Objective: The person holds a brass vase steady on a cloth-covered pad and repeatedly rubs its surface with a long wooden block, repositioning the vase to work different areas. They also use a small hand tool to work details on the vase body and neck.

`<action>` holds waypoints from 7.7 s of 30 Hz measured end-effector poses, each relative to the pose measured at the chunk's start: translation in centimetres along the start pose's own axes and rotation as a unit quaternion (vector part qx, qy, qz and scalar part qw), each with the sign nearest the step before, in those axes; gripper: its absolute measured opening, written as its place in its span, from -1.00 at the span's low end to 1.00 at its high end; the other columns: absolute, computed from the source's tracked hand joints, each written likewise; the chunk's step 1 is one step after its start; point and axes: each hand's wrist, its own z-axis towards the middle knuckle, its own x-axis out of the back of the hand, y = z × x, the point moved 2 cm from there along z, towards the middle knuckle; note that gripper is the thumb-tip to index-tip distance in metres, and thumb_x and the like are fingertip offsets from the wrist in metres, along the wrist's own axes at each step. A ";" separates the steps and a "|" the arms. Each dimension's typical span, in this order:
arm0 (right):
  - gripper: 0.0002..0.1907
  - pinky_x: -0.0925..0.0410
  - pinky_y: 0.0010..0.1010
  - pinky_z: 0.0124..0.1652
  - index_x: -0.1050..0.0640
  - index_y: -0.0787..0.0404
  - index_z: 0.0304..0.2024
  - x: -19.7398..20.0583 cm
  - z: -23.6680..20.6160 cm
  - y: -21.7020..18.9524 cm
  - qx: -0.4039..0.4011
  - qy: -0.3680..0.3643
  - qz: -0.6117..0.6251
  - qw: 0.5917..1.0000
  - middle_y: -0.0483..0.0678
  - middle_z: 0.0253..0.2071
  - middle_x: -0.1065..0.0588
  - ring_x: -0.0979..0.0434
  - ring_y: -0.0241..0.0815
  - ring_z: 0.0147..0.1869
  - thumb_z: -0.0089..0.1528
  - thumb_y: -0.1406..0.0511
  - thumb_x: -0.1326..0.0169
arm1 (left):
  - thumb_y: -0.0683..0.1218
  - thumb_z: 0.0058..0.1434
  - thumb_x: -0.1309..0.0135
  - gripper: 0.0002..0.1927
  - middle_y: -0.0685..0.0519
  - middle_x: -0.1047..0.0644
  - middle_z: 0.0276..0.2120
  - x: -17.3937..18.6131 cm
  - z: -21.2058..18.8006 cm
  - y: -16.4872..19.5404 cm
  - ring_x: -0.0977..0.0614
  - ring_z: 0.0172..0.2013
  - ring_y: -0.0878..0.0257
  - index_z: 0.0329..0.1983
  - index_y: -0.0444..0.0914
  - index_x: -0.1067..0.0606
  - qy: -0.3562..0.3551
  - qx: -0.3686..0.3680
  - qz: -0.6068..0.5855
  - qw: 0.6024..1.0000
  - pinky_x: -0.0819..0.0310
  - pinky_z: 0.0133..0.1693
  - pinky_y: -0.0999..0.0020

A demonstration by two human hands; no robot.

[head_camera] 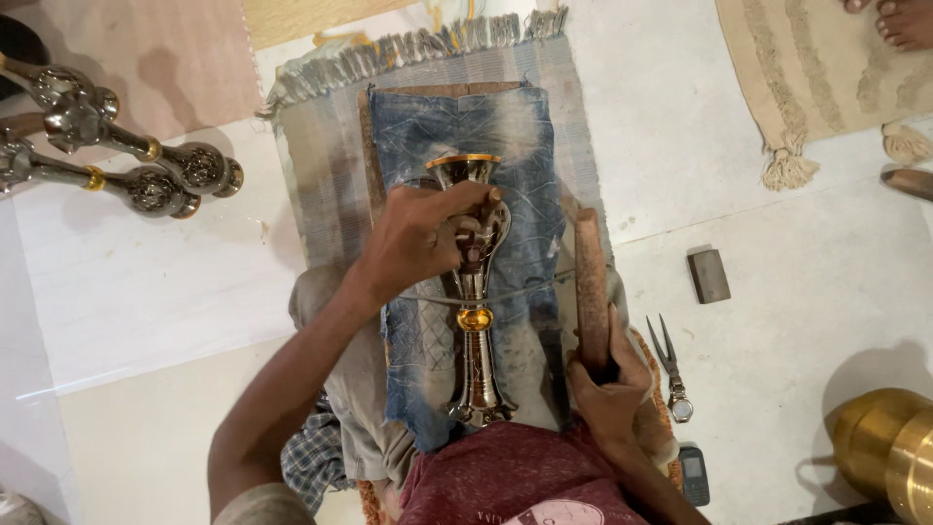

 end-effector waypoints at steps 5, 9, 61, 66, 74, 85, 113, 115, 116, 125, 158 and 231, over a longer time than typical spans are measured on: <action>-0.19 -0.46 -0.51 -0.05 -0.40 0.31 0.36 0.6 1.6 0.1 -0.053 -0.079 0.049 0.994 0.01 0.00 -0.58 -0.57 -0.28 0.00 0.01 0.59 -0.15 | -0.38 -0.02 -0.22 -0.43 -0.05 -0.70 -0.20 -0.1 -0.1 -0.5 -0.76 -0.32 0.22 0.11 -0.25 -0.55 0.009 -0.006 -0.004 1.000 -0.71 -0.35 0.40; -0.20 -0.44 -0.59 -0.20 -0.41 0.28 0.38 1.1 3.6 -0.8 0.024 -0.071 0.066 0.995 0.00 -0.13 -0.60 -0.57 -0.36 -0.18 0.04 0.59 -0.15 | -0.39 -0.02 -0.19 -0.44 -0.01 -0.71 -0.17 0.1 0.5 -0.3 -0.77 -0.27 0.24 0.08 -0.18 -0.57 -0.010 -0.037 -0.015 0.999 -0.66 -0.41 0.47; -0.22 -0.36 -0.47 -0.58 -0.41 -0.21 0.34 2.0 16.5 -19.8 0.456 -0.316 -0.310 0.772 -0.09 -0.02 -0.56 -0.49 -0.28 -0.48 0.08 0.40 -0.21 | -0.34 -0.01 -0.03 -0.72 0.02 -0.57 -0.53 -7.5 -5.5 2.1 -0.64 -0.54 0.20 -0.23 -0.32 -0.62 0.412 0.114 0.091 0.899 -0.48 -0.43 0.28; -0.31 -0.36 -0.37 -0.67 -0.56 -0.08 0.20 3.1 15.9 -16.3 0.436 -0.256 -0.352 0.788 -0.10 -0.09 -0.60 -0.56 -0.24 -0.48 0.03 0.49 -0.25 | -0.36 -0.09 0.00 -0.62 0.00 -0.62 -0.43 -5.7 -5.2 1.5 -0.68 -0.43 0.15 -0.19 -0.25 -0.60 0.322 0.055 0.080 0.942 -0.54 -0.35 0.25; -0.28 -0.55 -0.35 -0.31 -0.41 0.14 0.32 4.4 12.8 -13.0 0.408 -0.171 -0.118 0.889 0.15 0.01 -0.50 -0.62 -0.05 -0.18 0.08 0.50 -0.15 | -0.32 -0.05 -0.16 -0.71 0.08 -0.62 -0.47 -3.7 -4.4 0.2 -0.64 -0.50 0.24 -0.25 -0.20 -0.59 0.135 -0.013 0.055 0.989 -0.55 -0.40 0.29; -0.22 -0.37 -0.56 -0.54 -0.43 0.02 0.25 1.8 6.5 -2.7 0.386 0.006 0.002 0.923 0.11 -0.13 -0.48 -0.53 -0.26 -0.34 -0.01 0.61 -0.11 | -0.32 0.28 -0.07 -0.70 0.10 -0.72 -0.13 -1.5 -1.4 1.0 -0.73 -0.33 0.27 -0.04 -0.11 -0.62 -0.013 -0.148 0.101 0.984 -0.52 -0.52 0.38; -0.26 -0.50 -0.53 -0.41 -0.46 0.19 0.32 2.5 9.7 -3.1 0.196 -0.143 0.078 0.967 0.07 -0.16 -0.63 -0.64 -0.36 -0.35 0.05 0.56 -0.16 | -0.41 0.12 0.06 -0.56 -0.11 -0.67 -0.25 -2.8 -3.7 1.3 -0.76 -0.29 0.11 0.03 -0.29 -0.58 0.242 0.045 -0.019 0.969 -0.64 -0.28 0.31; -0.27 -0.53 -0.51 -0.37 -0.44 0.14 0.34 3.8 11.3 -6.2 0.257 -0.158 0.067 0.951 0.09 -0.05 -0.61 -0.68 -0.32 -0.28 0.10 0.53 -0.17 | -0.42 0.04 0.08 -0.52 -0.09 -0.67 -0.29 -3.0 -3.8 1.0 -0.75 -0.31 0.12 0.02 -0.30 -0.58 0.220 0.047 -0.033 0.974 -0.65 -0.28 0.30; -0.26 -0.52 -0.50 -0.34 -0.43 0.11 0.38 4.6 12.0 -8.0 0.301 -0.149 0.001 0.942 0.11 0.01 -0.58 -0.65 -0.27 -0.23 0.12 0.52 -0.17 | -0.42 0.08 0.07 -0.54 -0.07 -0.67 -0.27 -3.2 -3.8 0.9 -0.76 -0.29 0.13 0.01 -0.28 -0.58 0.236 0.038 -0.032 0.971 -0.66 -0.27 0.31; -0.26 -0.39 -0.42 -0.54 -0.52 -0.07 0.29 4.6 15.9 -19.8 0.492 -0.249 -0.416 0.723 -0.05 -0.13 -0.62 -0.56 -0.23 -0.44 0.06 0.46 -0.27 | -0.42 -0.08 0.00 -0.57 0.05 -0.52 -0.57 -6.6 -5.4 0.4 -0.56 -0.58 0.23 -0.16 -0.24 -0.61 0.366 0.078 0.009 0.927 -0.41 -0.46 0.27; -0.16 -0.40 -0.35 -0.50 -0.39 -0.30 0.40 0.6 15.5 -24.8 0.557 -0.313 -0.451 0.624 -0.12 -0.14 -0.53 -0.52 -0.18 -0.47 0.07 0.35 -0.21 | -0.08 0.34 -0.12 -0.83 -0.04 -0.61 -0.41 -10.3 -7.3 1.0 -0.70 -0.39 0.15 -0.23 -0.31 -0.55 0.485 0.105 0.063 0.866 -0.57 -0.28 0.28; -0.33 -0.26 -0.49 -0.63 -0.50 -0.21 0.32 3.0 15.7 -20.0 0.543 -0.228 -0.400 0.702 -0.12 -0.10 -0.63 -0.51 -0.31 -0.48 0.18 0.37 -0.29 | -0.36 0.10 0.04 -0.79 0.05 -0.52 -0.59 -9.7 -6.6 -0.3 -0.54 -0.62 0.31 -0.26 -0.36 -0.57 0.480 0.101 0.017 0.871 -0.39 -0.51 0.37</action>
